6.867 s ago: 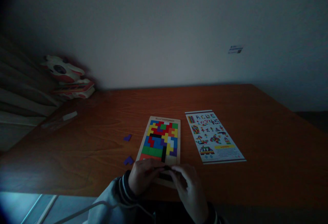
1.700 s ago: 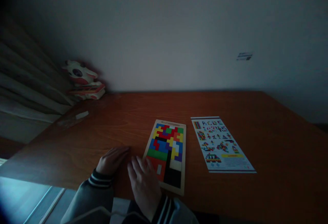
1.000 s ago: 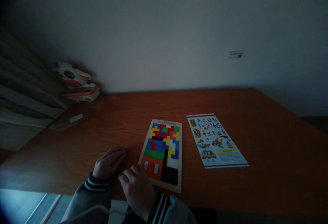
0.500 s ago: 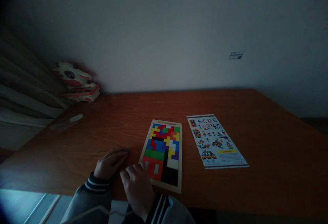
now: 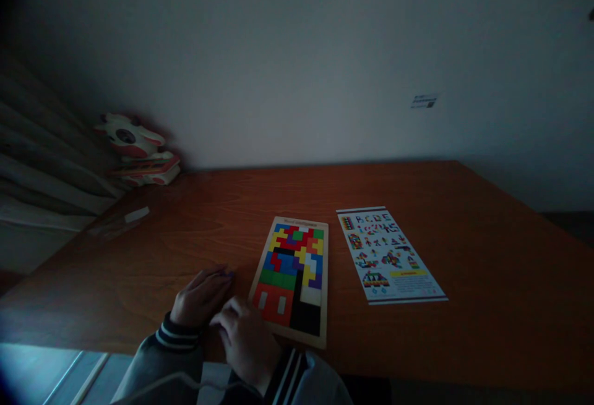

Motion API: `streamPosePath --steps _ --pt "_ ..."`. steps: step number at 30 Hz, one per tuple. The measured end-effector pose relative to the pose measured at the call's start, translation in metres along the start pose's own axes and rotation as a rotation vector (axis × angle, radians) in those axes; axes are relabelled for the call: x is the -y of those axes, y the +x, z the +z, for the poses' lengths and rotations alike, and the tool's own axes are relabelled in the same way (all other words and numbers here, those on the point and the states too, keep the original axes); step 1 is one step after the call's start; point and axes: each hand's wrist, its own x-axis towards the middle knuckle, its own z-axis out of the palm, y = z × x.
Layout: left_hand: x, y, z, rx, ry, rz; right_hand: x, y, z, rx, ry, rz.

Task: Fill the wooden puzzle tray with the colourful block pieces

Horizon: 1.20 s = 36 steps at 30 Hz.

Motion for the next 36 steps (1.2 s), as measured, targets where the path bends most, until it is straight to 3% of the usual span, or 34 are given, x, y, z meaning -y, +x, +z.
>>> streamPosePath --steps 3,6,12,16,19,25,30,36 --pt "-0.008 0.004 0.002 -0.009 0.011 0.044 -0.001 -0.011 -0.015 -0.105 0.0 -0.062" --pt "-0.023 0.01 0.004 0.01 0.0 0.066 -0.012 -0.032 -0.043 -0.339 -0.057 -0.083" --pt "-0.082 0.034 0.027 0.059 -0.202 0.145 -0.07 -0.083 -0.107 -0.662 -0.196 0.031" --pt "-0.124 0.054 0.056 0.138 -0.297 0.247 -0.099 -0.101 -0.121 -0.791 -0.184 0.234" --pt "-0.141 0.064 0.075 0.144 -0.291 0.275 -0.103 -0.102 -0.119 -0.782 -0.108 0.282" --pt "-0.133 0.063 0.087 0.156 -0.277 0.247 -0.097 -0.096 -0.117 -0.683 -0.08 0.177" --pt "-0.117 0.06 0.082 0.264 -0.299 0.301 -0.098 -0.098 -0.117 -0.648 -0.089 0.211" --pt "-0.109 0.061 0.088 0.341 -0.337 0.387 -0.097 -0.098 -0.116 -0.63 -0.074 0.234"
